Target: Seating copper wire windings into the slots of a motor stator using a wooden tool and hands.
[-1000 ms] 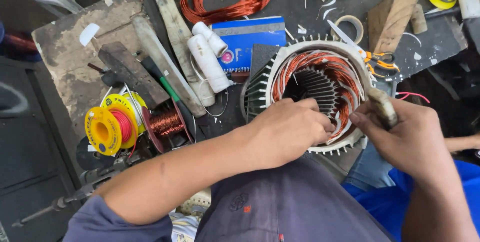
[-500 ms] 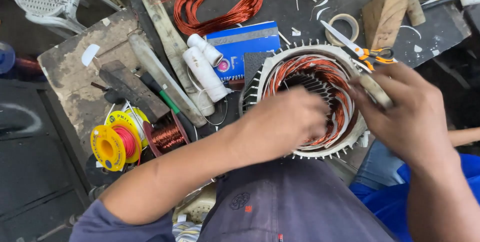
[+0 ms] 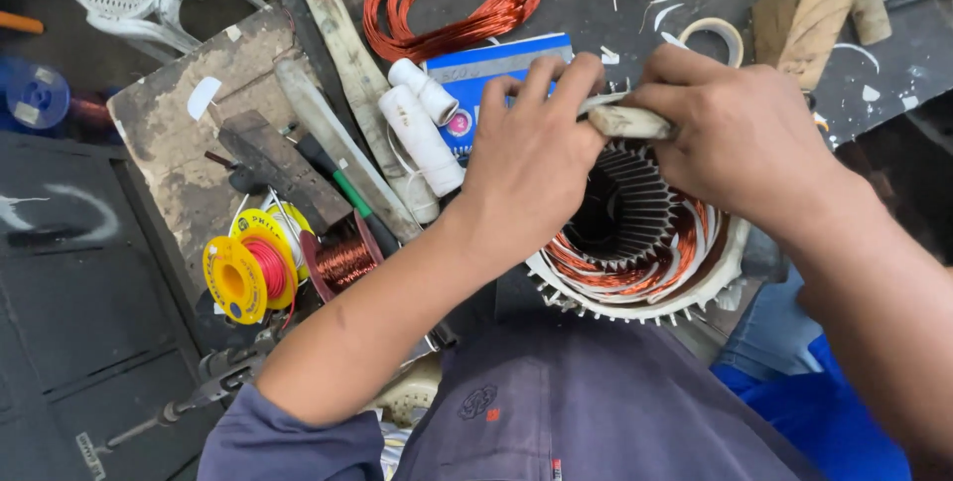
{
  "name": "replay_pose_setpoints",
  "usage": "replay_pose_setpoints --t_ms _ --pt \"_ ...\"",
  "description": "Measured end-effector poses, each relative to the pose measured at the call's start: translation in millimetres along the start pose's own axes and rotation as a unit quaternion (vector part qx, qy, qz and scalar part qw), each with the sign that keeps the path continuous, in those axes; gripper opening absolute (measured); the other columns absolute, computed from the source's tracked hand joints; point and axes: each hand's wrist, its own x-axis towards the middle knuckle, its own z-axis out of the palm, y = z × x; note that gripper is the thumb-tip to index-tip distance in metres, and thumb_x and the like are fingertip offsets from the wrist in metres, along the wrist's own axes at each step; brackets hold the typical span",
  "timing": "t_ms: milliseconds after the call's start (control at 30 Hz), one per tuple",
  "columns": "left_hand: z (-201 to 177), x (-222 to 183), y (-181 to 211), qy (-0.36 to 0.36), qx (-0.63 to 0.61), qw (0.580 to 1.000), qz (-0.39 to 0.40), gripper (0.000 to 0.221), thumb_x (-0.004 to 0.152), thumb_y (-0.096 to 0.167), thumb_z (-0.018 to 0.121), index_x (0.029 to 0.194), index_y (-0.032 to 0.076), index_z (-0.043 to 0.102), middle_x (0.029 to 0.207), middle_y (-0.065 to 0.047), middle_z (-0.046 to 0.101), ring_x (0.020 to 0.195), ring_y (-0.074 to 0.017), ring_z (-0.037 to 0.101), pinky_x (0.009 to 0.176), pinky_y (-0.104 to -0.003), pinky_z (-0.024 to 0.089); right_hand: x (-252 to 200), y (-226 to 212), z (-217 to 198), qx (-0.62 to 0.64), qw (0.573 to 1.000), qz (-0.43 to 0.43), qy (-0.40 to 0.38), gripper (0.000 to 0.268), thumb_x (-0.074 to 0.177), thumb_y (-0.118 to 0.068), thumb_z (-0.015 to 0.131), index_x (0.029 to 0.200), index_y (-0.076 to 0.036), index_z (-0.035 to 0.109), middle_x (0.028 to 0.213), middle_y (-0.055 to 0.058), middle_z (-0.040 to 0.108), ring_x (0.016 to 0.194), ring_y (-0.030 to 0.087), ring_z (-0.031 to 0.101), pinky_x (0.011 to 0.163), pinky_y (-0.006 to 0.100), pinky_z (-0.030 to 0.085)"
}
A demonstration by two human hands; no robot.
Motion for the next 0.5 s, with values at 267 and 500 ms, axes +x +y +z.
replay_pose_setpoints --t_ms 267,500 --pt "-8 -9 2 0.054 -0.157 0.986 -0.011 0.009 0.094 0.007 0.062 0.102 0.002 0.064 0.113 -0.012 0.058 0.094 -0.0362 0.061 0.073 -0.05 0.047 -1 4 5 0.034 0.999 -0.01 0.014 0.023 0.078 -0.019 0.068 0.1 -0.022 0.071 0.088 -0.004 0.057 0.066 0.029 0.061 0.045 0.045 0.045" --pt "-14 -8 9 -0.011 -0.003 0.999 -0.031 0.018 0.091 0.009 0.061 0.101 0.018 0.073 0.124 -0.005 0.055 0.113 -0.027 0.057 0.093 -0.054 0.042 13 -2 7 0.007 0.997 0.032 -0.075 0.016 0.069 -0.029 0.061 0.078 -0.016 0.057 0.077 -0.002 0.063 0.073 0.036 0.065 0.049 0.051 0.045"
